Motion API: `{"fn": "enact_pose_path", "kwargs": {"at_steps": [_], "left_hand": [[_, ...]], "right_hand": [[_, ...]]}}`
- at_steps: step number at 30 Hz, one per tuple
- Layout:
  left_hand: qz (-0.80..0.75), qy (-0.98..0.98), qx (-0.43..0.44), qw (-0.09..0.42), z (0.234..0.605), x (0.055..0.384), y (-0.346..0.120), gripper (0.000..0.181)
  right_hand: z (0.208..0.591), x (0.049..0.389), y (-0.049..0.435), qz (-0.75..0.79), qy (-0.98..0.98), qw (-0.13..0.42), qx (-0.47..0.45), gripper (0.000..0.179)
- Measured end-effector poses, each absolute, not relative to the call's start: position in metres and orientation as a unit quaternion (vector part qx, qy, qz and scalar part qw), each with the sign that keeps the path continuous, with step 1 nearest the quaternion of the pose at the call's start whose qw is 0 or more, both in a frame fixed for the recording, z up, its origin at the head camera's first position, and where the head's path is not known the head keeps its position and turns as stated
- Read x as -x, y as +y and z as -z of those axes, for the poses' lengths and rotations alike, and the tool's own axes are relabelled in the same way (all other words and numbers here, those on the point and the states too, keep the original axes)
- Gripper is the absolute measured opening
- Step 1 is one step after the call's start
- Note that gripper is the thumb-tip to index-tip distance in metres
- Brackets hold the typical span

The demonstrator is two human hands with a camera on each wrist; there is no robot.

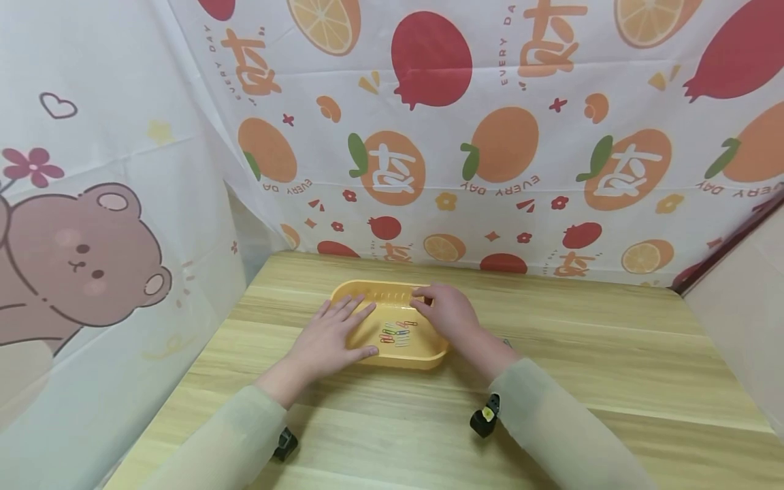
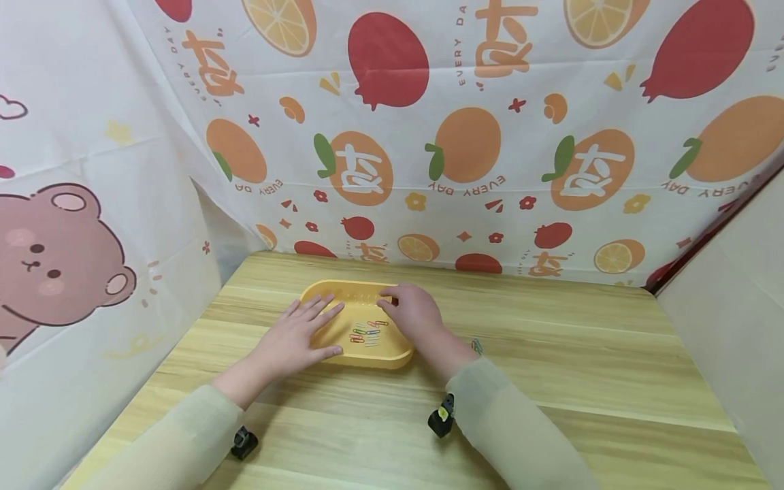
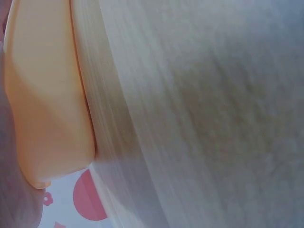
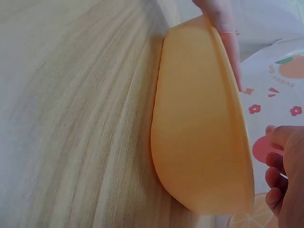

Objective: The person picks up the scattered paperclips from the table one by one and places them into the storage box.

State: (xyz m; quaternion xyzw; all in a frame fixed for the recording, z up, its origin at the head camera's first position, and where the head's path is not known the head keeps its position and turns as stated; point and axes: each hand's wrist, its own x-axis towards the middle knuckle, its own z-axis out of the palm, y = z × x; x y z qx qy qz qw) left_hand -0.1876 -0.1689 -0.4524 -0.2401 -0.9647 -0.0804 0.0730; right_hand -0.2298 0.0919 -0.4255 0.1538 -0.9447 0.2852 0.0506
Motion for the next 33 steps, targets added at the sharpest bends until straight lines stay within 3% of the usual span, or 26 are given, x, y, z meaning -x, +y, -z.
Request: {"fn": "enact_pose_path", "kwargs": {"at_steps": [15, 33], "left_hand": [[0.080, -0.965, 0.238, 0.071, 0.453, 0.188, -0.169, 0.085], [0.082, -0.964, 0.241, 0.072, 0.452, 0.188, -0.169, 0.085]], "right_hand": [[0.430, 0.211, 0.136, -0.346, -0.925, 0.088, -0.127, 0.025], [0.468, 0.188, 0.231, -0.332, -0.936, 0.091, -0.072, 0.028]]}}
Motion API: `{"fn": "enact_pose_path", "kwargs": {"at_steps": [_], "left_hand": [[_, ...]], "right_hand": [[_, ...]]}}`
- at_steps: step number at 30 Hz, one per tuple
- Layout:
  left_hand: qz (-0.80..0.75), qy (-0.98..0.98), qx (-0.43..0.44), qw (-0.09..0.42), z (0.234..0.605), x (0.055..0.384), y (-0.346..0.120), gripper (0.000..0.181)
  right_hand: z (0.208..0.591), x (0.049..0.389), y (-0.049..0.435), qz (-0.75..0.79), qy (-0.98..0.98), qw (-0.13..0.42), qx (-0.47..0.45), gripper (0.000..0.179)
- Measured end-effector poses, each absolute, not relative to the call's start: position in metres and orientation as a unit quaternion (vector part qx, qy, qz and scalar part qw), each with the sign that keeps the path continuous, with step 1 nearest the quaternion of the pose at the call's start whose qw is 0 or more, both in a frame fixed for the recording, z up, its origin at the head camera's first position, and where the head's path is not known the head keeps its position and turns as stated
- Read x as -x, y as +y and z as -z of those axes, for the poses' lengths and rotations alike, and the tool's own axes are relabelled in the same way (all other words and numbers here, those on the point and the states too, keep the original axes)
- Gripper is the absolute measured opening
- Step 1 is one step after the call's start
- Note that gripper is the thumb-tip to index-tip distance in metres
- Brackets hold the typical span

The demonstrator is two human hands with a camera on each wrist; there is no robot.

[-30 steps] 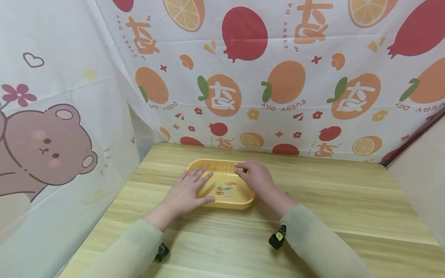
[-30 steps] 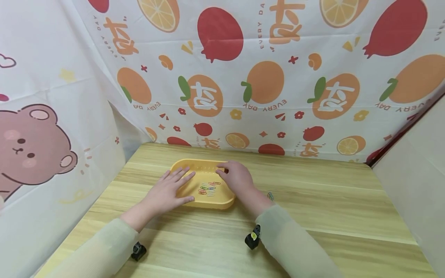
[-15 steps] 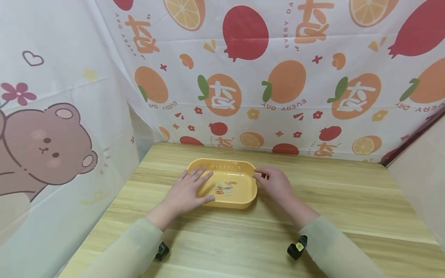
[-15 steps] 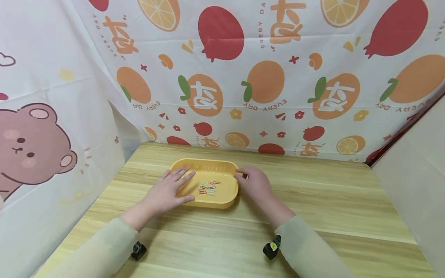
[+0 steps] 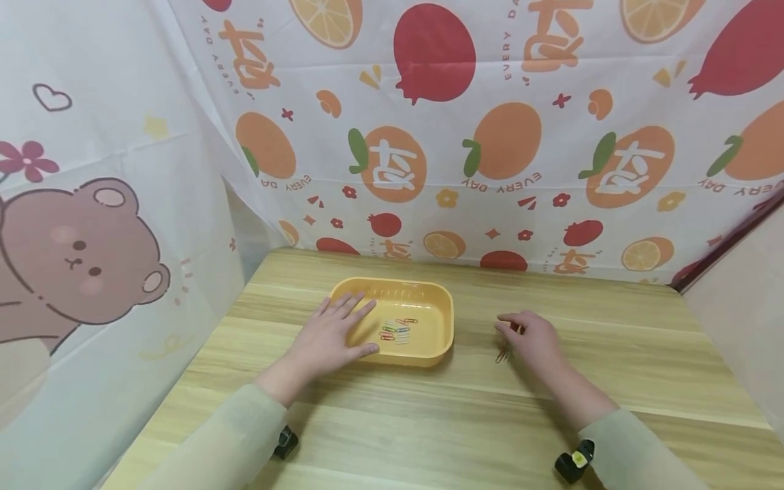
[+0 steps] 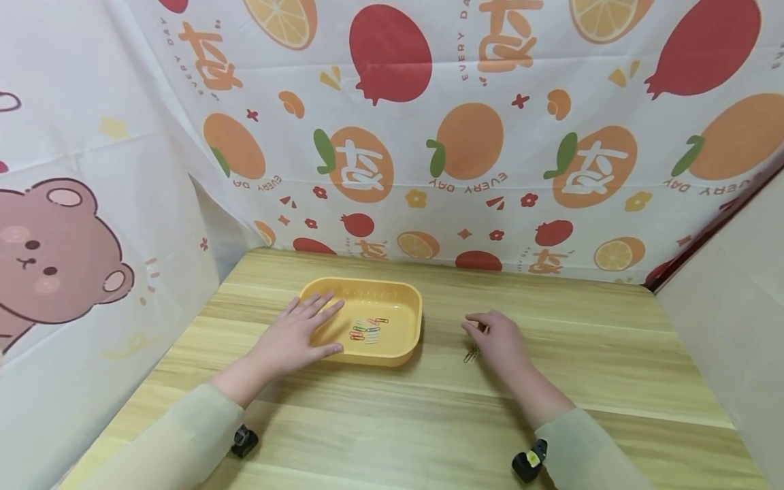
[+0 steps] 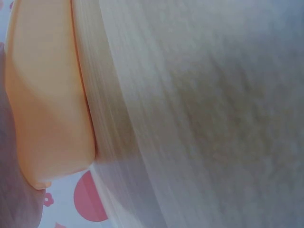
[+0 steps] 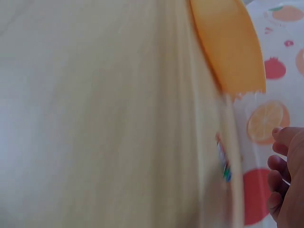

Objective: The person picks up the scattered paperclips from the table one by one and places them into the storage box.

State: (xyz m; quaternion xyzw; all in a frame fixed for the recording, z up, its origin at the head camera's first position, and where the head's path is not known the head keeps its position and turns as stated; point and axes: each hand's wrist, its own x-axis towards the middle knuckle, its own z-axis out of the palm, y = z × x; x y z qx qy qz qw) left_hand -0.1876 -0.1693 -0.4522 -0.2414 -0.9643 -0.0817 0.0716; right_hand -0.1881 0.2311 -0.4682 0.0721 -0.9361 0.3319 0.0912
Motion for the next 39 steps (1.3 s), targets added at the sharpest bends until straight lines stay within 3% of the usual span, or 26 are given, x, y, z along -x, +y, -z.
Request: {"fn": "enact_pose_path", "kwargs": {"at_steps": [9, 24, 39], "left_hand": [[0.076, -0.964, 0.244, 0.080, 0.454, 0.189, -0.169, 0.084], [0.083, -0.963, 0.243, 0.079, 0.454, 0.188, -0.169, 0.085], [0.082, -0.964, 0.240, 0.082, 0.455, 0.188, -0.170, 0.085]], "right_hand": [[0.477, 0.178, 0.260, -0.314, -0.944, 0.083, -0.061, 0.027], [0.486, 0.182, 0.259, -0.257, -0.963, 0.032, -0.071, 0.022], [0.486, 0.183, 0.258, -0.244, -0.966, 0.030, -0.080, 0.017]]}}
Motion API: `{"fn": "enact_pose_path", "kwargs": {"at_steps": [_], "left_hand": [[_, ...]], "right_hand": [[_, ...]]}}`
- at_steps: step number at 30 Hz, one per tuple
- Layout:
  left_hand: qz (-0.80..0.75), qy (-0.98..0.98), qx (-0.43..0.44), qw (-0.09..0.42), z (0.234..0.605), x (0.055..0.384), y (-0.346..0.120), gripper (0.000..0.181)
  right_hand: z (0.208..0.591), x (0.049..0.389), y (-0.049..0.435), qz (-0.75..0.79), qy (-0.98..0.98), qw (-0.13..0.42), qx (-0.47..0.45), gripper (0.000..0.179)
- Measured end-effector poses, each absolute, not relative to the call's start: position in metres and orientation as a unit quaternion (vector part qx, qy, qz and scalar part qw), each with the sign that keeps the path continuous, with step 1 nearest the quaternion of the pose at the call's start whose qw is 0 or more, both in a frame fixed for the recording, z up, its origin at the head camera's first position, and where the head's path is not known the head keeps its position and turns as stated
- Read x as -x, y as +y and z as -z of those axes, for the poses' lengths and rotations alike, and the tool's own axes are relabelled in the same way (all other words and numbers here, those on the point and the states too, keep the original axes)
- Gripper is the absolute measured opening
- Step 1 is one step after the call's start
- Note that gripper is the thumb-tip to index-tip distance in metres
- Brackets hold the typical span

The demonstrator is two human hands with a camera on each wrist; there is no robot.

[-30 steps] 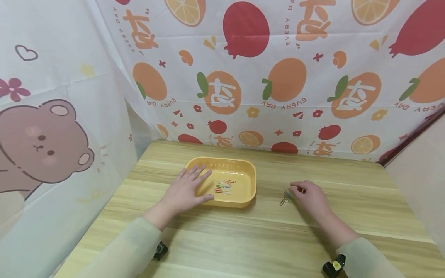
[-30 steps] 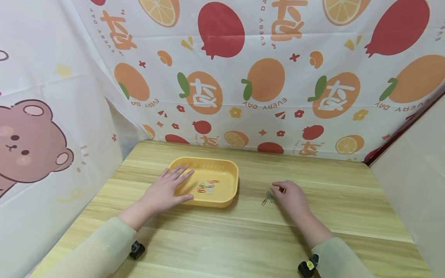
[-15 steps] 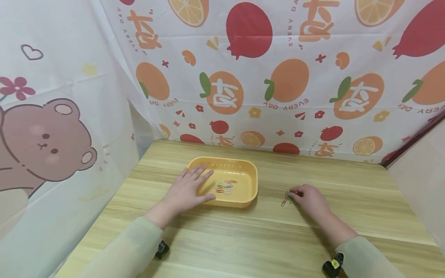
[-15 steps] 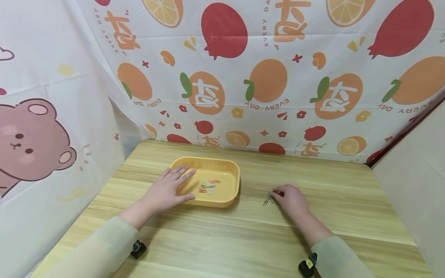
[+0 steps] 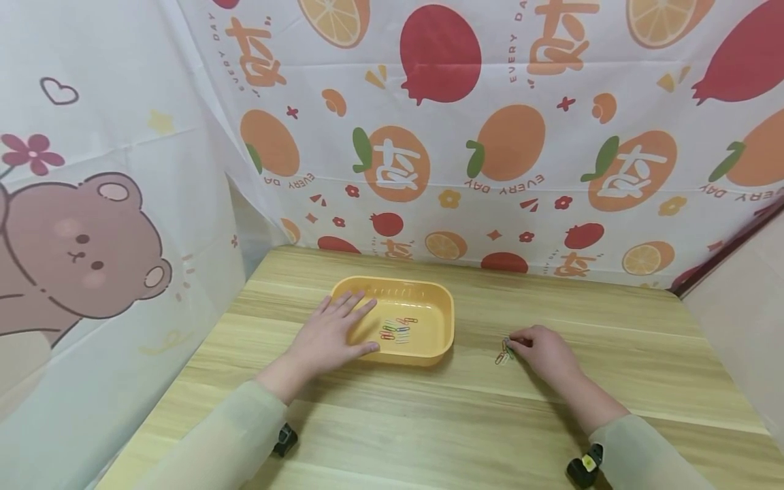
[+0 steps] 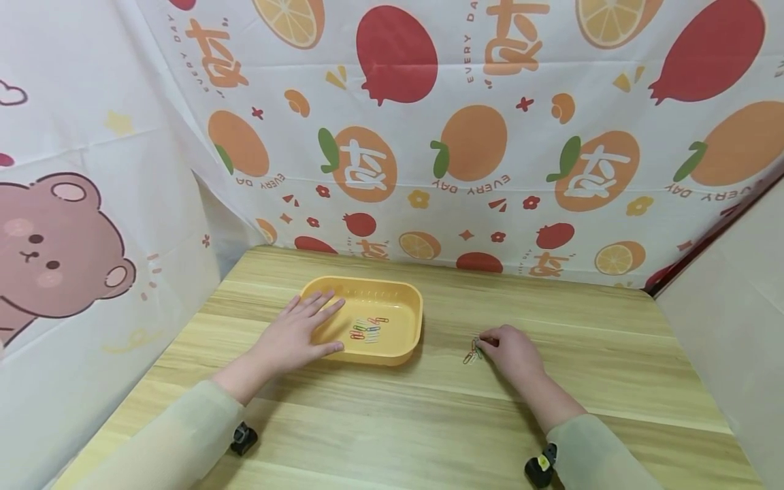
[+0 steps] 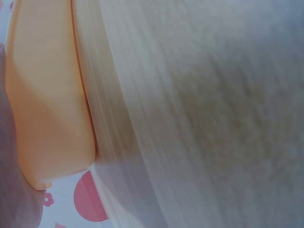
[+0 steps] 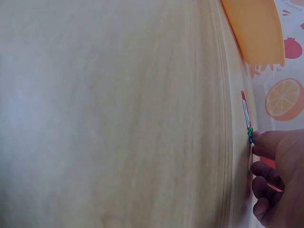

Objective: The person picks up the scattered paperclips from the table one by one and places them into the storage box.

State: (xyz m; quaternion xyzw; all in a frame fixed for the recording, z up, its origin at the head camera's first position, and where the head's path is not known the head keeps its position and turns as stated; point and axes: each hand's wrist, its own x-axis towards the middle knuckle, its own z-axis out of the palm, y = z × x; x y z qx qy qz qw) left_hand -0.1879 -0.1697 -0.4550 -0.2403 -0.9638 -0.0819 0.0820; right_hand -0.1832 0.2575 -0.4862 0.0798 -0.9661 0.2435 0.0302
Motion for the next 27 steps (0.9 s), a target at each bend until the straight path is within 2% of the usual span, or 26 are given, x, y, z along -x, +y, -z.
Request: {"fn": "enact_pose_path", "kwargs": {"at_steps": [12, 27], "left_hand": [[0.088, -0.964, 0.239, 0.079, 0.4547, 0.1864, -0.1684, 0.085], [0.086, -0.966, 0.234, 0.073, 0.4533, 0.1857, -0.1684, 0.084]], "right_hand": [[0.4860, 0.1837, 0.2599, -0.233, -0.968, 0.029, -0.087, 0.014], [0.4801, 0.1848, 0.2612, -0.229, -0.970, 0.001, -0.078, 0.012]]}}
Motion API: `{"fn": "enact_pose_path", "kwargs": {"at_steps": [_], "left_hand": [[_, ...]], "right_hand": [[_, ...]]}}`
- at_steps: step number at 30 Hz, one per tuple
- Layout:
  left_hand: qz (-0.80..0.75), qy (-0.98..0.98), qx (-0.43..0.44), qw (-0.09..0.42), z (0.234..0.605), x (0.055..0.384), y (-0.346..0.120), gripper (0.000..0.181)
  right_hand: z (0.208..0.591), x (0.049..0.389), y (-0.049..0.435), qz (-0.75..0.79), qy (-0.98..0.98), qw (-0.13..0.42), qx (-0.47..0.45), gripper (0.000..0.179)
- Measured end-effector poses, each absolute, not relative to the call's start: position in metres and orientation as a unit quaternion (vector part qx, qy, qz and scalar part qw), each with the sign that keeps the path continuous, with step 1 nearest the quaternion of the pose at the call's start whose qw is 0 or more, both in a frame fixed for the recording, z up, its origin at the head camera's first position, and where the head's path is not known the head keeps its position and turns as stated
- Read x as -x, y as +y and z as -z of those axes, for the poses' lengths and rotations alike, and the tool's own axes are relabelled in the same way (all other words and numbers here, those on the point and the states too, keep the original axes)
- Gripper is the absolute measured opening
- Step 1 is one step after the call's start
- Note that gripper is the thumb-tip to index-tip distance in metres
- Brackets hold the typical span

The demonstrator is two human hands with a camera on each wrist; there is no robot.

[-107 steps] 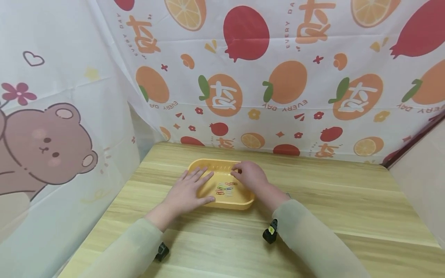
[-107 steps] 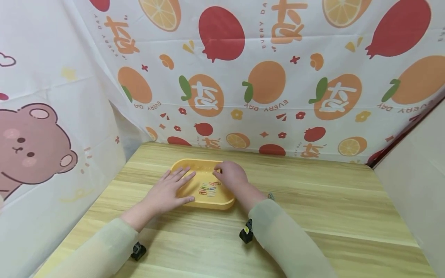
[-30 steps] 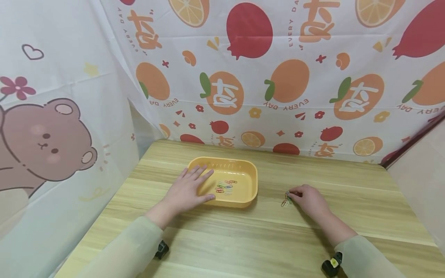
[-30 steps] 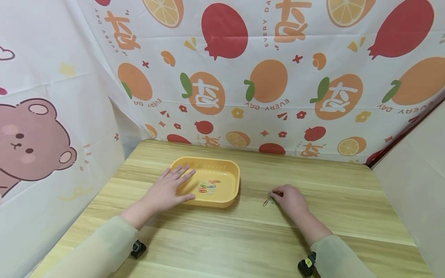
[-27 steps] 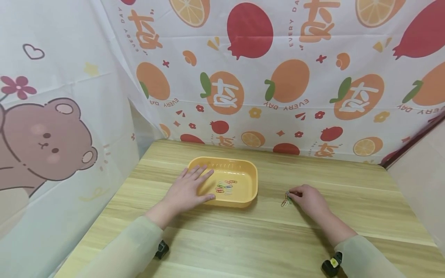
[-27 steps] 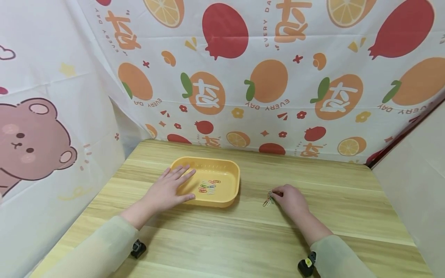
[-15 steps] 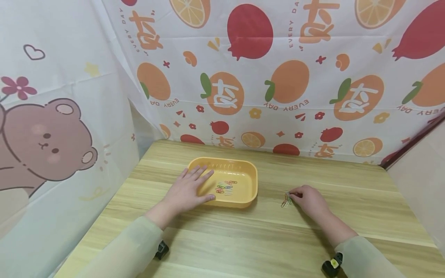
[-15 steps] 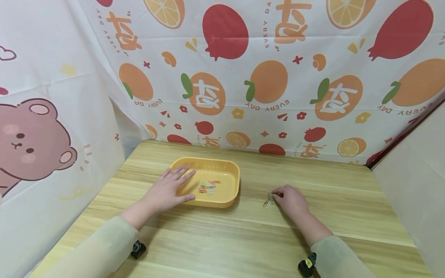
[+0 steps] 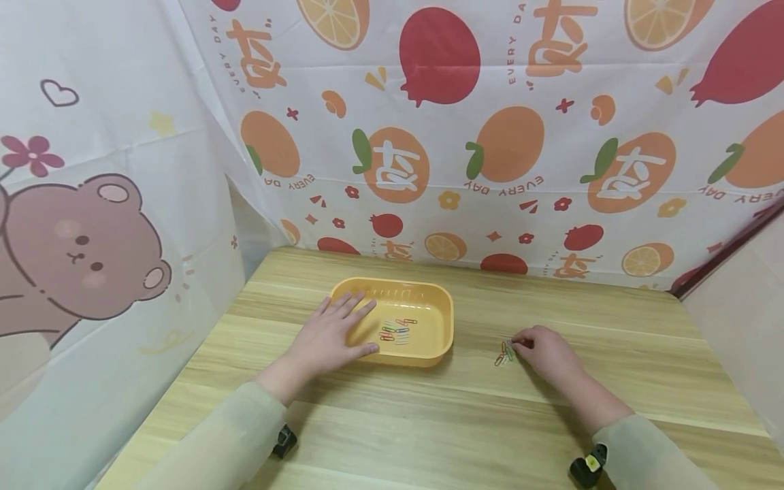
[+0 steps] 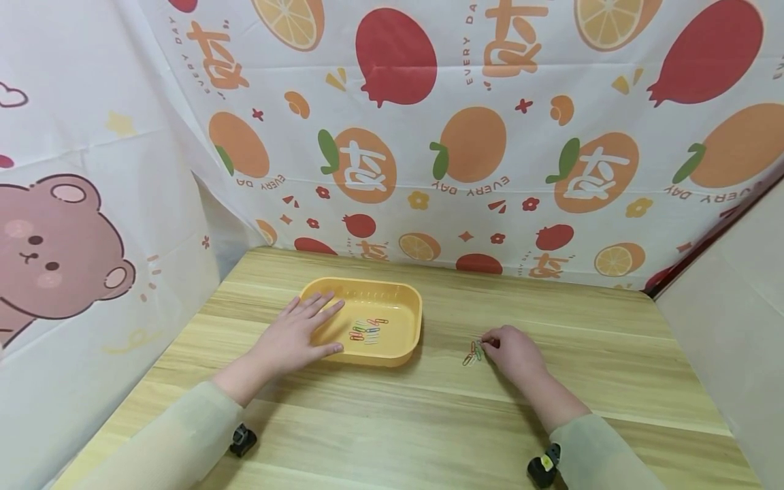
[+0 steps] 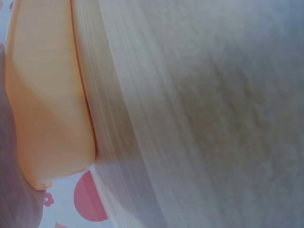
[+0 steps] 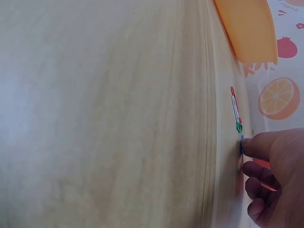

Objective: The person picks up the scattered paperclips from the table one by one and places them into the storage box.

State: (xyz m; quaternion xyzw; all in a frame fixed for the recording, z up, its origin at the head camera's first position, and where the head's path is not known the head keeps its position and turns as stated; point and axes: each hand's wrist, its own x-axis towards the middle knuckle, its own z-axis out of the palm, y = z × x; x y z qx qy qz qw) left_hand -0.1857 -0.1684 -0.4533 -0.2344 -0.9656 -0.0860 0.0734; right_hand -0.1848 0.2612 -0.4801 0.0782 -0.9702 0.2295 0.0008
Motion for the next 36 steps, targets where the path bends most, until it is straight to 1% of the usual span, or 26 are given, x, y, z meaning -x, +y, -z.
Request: {"fn": "enact_pose_path", "kwargs": {"at_steps": [8, 18, 22, 30, 36], "left_hand": [[0.086, -0.966, 0.234, 0.069, 0.453, 0.185, -0.168, 0.085], [0.079, -0.967, 0.233, 0.071, 0.452, 0.186, -0.168, 0.086], [0.078, -0.967, 0.232, 0.070, 0.453, 0.186, -0.168, 0.086], [0.079, -0.967, 0.230, 0.069, 0.453, 0.185, -0.169, 0.085], [0.086, -0.966, 0.232, 0.071, 0.452, 0.185, -0.169, 0.084]], "right_hand": [[0.477, 0.190, 0.261, -0.221, -0.972, -0.018, -0.078, 0.005], [0.468, 0.202, 0.259, -0.210, -0.971, -0.074, -0.093, 0.011], [0.465, 0.205, 0.257, -0.202, -0.971, -0.089, -0.094, 0.013], [0.464, 0.204, 0.256, -0.203, -0.969, -0.101, -0.096, 0.013], [0.468, 0.204, 0.259, -0.204, -0.969, -0.088, -0.112, 0.019]]}}
